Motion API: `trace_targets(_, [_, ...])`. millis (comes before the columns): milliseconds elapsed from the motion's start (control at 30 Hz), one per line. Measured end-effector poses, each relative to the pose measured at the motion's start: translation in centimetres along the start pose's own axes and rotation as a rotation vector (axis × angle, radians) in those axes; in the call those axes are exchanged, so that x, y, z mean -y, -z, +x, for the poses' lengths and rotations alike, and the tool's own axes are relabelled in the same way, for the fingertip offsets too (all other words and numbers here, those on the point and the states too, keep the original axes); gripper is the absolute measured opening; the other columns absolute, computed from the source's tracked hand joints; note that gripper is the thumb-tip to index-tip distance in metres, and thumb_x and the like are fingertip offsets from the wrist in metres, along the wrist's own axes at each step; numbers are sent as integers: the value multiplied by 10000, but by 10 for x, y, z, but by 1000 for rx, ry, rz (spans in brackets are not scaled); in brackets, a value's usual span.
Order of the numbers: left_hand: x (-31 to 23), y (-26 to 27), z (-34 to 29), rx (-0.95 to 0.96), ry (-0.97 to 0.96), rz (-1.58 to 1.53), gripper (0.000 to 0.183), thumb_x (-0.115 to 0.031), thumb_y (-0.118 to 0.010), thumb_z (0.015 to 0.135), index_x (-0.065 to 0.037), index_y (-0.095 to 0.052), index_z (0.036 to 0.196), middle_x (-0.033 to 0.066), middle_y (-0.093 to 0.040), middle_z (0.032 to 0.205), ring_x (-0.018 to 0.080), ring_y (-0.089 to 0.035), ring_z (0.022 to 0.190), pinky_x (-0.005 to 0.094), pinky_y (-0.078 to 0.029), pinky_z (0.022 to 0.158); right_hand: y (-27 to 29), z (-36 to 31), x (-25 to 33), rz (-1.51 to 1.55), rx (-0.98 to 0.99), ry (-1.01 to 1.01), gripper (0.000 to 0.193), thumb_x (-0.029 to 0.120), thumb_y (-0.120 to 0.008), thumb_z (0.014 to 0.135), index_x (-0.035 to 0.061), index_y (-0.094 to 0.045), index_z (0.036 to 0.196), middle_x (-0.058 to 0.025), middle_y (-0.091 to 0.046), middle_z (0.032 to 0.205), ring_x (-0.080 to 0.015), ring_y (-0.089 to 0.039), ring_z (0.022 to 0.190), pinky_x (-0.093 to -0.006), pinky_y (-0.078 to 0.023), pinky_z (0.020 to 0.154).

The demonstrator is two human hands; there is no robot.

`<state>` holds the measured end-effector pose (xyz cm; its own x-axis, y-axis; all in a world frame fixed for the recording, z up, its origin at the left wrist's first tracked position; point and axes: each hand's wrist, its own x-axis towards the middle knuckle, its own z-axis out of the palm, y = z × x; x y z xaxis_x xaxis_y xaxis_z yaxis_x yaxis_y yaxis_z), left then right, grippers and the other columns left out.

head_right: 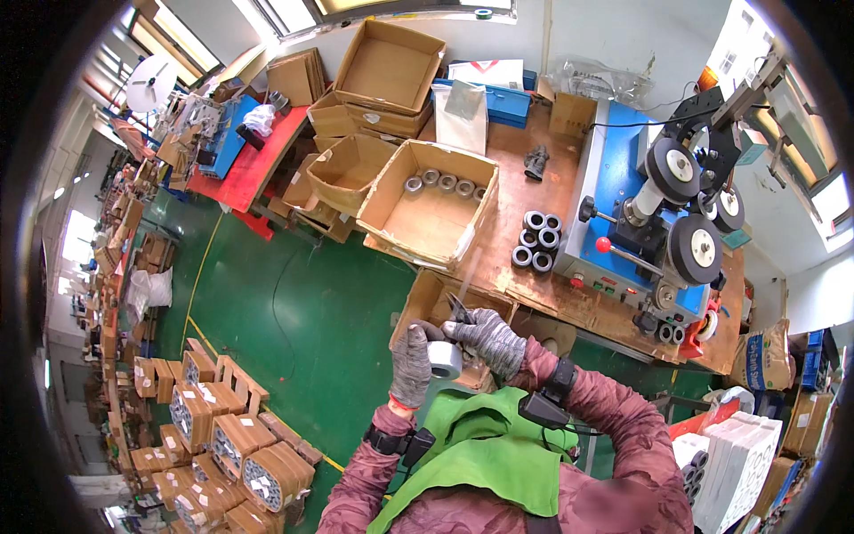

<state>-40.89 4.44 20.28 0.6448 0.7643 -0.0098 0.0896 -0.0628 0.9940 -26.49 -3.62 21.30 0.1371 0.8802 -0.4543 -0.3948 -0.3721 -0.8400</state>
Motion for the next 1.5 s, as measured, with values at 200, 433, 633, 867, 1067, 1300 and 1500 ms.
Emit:
trace_targets(200, [17,20,-11,-270,102,-184,262,-277,-529,887,-17,-567,885,65,-602,894,185,-580,841,307,-460,774,2,15,-3,13,-242,107,189,210,-602,826,22,-628,826,31,-550,664,-49,-457,591,-221,-388,528])
trace_targets(433, [23,-7,-23,-143,260,-305,316,-186,-600,833,15,-565,1075,52,-568,1056,124,-505,930,265,-409,821,-11,28,-27,13,-300,211,219,214,-586,839,-1,-625,852,-6,-585,709,-72,-492,614,-226,-413,555])
trace_targets(633, [39,2,-22,-320,-86,205,270,-93,-667,735,27,-608,969,96,-510,1136,187,-505,995,289,-412,839,-8,42,-61,264,-116,46,225,232,-572,857,18,-599,921,-4,-560,674,-80,-479,522,-222,-394,497])
trace_targets(867, [67,26,-31,-306,-92,462,288,-50,-668,703,24,-598,973,98,-473,1175,189,-509,992,288,-422,846,22,35,-110,242,12,-508,504,516,-373,893,51,-532,1005,-38,-580,706,-79,-445,437,-194,-384,390])
trace_targets(1067, [103,27,-45,-416,418,-220,309,-36,-678,713,41,-593,1000,94,-458,1191,180,-539,956,281,-450,815,6,32,-114,214,210,-522,491,492,-366,902,35,-510,1007,-35,-546,660,-80,-423,429,-214,-403,408])
trace_targets(1300, [119,24,-48,-404,702,-327,312,-115,-621,791,14,-566,1070,42,-569,1002,117,-537,869,247,-429,790,6,40,-124,123,160,-395,407,408,-443,898,15,-527,961,-37,-533,656,-89,-456,466,-223,-408,424])
trace_targets(1500, [140,22,-54,-432,795,-335,316,-145,-617,779,20,-581,1047,33,-591,921,113,-524,819,242,-424,741,1,49,-141,79,134,-372,387,403,-446,900,31,-527,969,-33,-545,691,-94,-466,475,-225,-422,457])
